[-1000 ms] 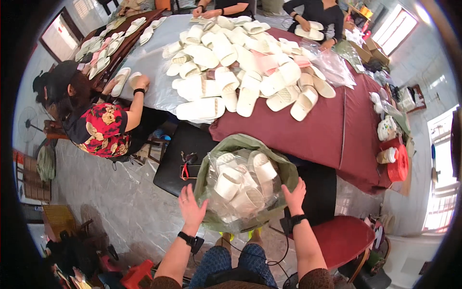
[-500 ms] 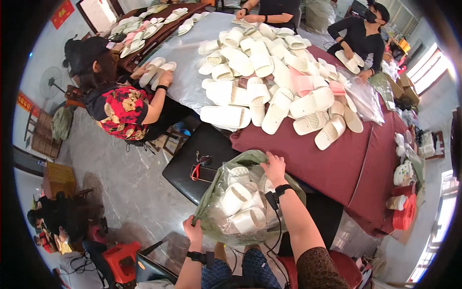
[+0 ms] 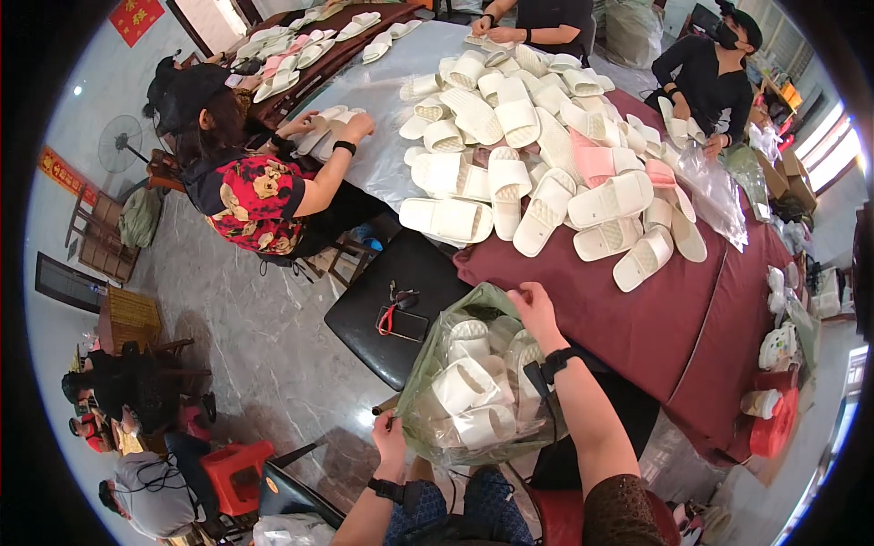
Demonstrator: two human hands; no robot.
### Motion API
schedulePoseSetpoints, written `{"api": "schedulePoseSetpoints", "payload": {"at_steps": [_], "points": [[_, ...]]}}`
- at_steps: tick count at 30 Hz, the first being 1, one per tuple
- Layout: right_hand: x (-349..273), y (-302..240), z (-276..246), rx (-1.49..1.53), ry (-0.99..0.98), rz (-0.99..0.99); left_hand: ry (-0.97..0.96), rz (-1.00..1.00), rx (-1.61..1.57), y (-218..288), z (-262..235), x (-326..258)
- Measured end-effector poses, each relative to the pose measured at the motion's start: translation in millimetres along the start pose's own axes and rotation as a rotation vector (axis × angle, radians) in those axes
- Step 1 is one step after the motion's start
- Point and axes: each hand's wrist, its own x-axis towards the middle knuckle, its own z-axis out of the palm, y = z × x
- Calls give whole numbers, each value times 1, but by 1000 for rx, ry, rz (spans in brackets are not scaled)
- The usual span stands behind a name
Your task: Packaging white slippers into individual plastic bags and placing them into a larger sack.
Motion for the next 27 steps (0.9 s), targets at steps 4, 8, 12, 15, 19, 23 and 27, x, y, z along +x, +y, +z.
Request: {"api": "schedulePoseSetpoints", "payload": {"at_steps": [4, 8, 12, 15, 19, 23, 27], "points": [[9, -3, 19, -348, -263, 52, -15, -93, -32, 4, 4, 10], [29, 13, 42, 51, -31, -57, -7, -101, -106, 10, 17, 7], [28, 8, 51, 367, -91, -51, -34, -160, -348, 17, 3, 1], [3, 14, 13, 498, -232, -219, -16, -217, -383, 13, -13, -10], [-48, 22, -59, -133, -225, -235, -44, -210, -327, 9, -35, -12], [-118, 49, -93, -513, -80, -172, -73, -349, -102, 11, -30, -14], [-150, 79, -89, -645, -120, -57, -124, -597, -51, -39, -20, -18]]}}
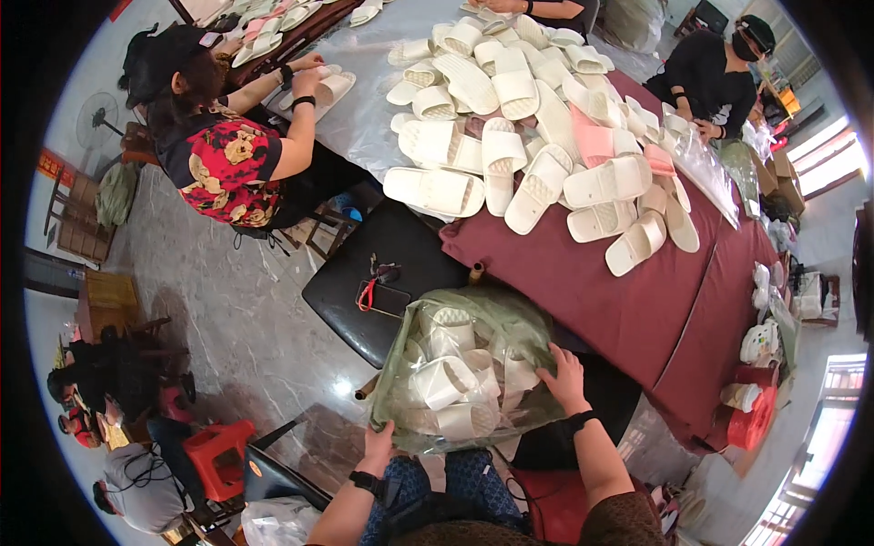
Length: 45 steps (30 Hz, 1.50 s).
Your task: Packaging white slippers into individual plastic bags and placing them into a larger sack.
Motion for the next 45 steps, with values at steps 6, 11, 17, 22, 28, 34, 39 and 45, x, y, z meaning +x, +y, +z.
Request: {"api": "schedulePoseSetpoints", "payload": {"at_steps": [6, 11, 17, 22, 28, 34, 39, 45], "points": [[5, 28, 58, 688, 195, 370, 65, 97, -272, -26, 39, -23], [-7, 9, 20, 1259, 291, 534, -73, 112, -294, -20, -1, -79], [-54, -49, -48, 1616, 300, 746, -265, 36, -352, -13, -82, -137], [-116, -105, -87, 1585, 228, 705, -295, -9, -256, -14, -146, -205], [-185, -174, -135, 1670, 196, 585, -209, 122, -360, -29, -242, -250], [-204, -185, -130, 1614, 124, 355, -214, 117, -678, -26, -280, -262], [-239, -187, -64, 1442, -291, 649, 63, 204, -409, -65, -269, -227], [-289, -179, -7, 1012, -587, 383, 112, 107, -755, -138, -312, -233]]}}
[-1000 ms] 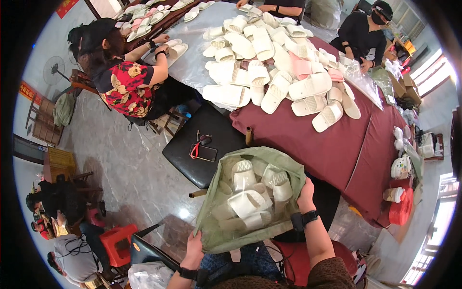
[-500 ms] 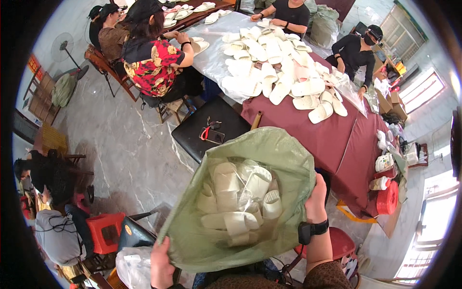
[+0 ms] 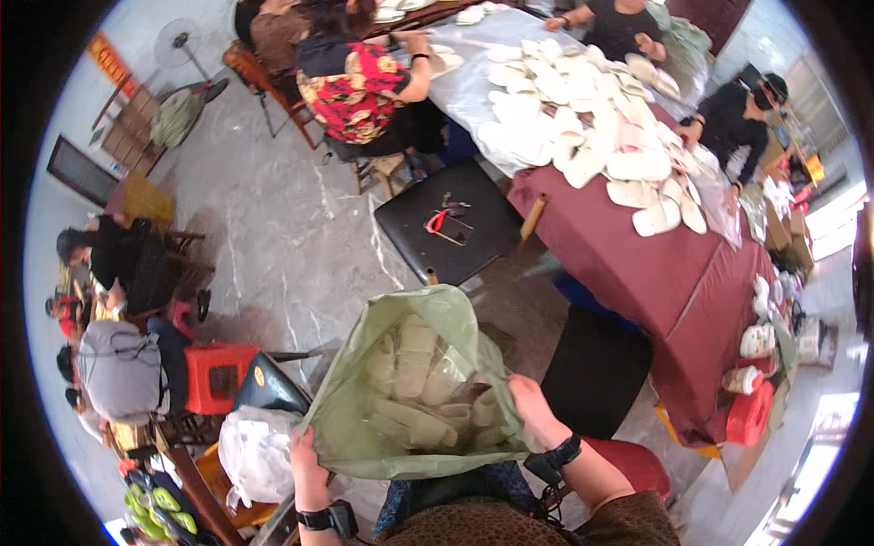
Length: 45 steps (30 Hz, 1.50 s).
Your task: Packaging white slippers into individual plastic bags and placing them into a larger sack.
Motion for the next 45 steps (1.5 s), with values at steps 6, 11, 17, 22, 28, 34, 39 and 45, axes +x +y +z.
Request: {"api": "schedulePoseSetpoints", "payload": {"at_steps": [6, 11, 17, 22, 28, 34, 39, 45], "points": [[-12, 24, 73, -375, -228, 18, 190, 90, 48, -10, -14, -31], [-47, -29, 161, -213, -457, 115, 176, 149, -186, 34, -59, -53], [-54, -88, 246, -176, -524, 17, 35, 203, -351, 85, -59, -68], [-18, -106, 291, -59, -332, -99, -15, 194, -425, 101, -72, -52], [12, -142, 359, -19, -477, -144, 30, 205, -549, 129, -82, -38], [33, -232, 434, 40, -532, -146, 35, 382, -636, 181, -68, -15], [131, -266, 482, 28, -719, -209, 97, 630, -645, 226, -59, 19], [206, -319, 557, -94, -881, -128, 467, 618, -503, 319, -1, 11]]}}
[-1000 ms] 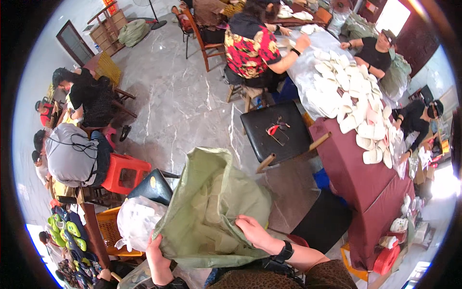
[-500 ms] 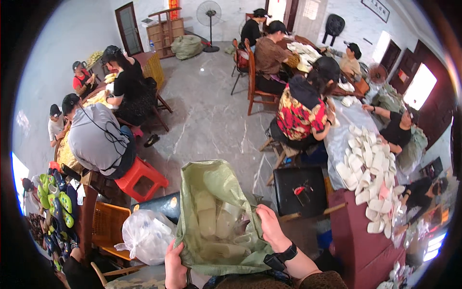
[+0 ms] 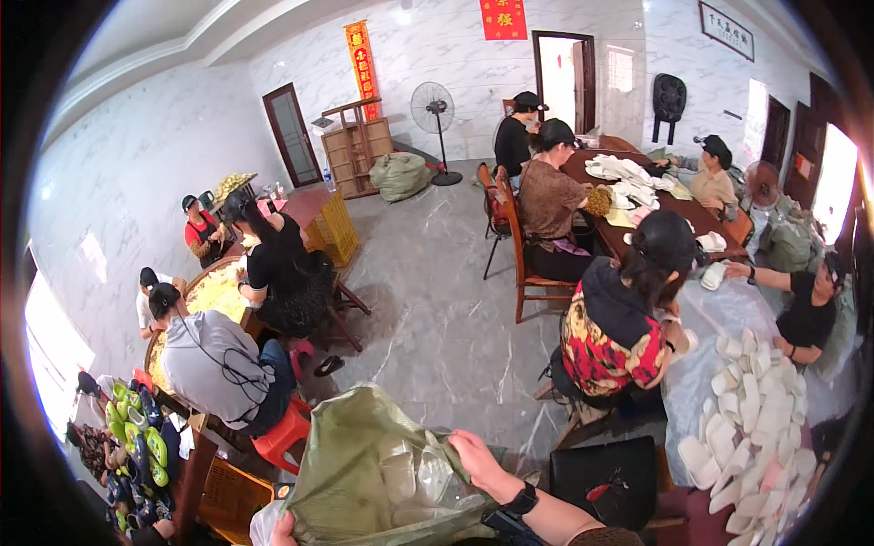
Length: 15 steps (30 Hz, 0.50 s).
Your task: Packaging white slippers into individual plastic bags and placing them into a larger sack.
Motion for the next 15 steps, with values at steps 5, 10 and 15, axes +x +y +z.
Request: {"api": "schedulePoseSetpoints", "payload": {"at_steps": [5, 10, 15], "points": [[88, -53, 3, 10, -111, -72, 21, 9, 34, 17, 68, 37], [180, -91, 6, -48, -142, -113, -170, -8, -98, 28, 132, 99], [305, -115, 17, -57, -149, -172, -274, 110, -205, 2, 166, 231]]}}
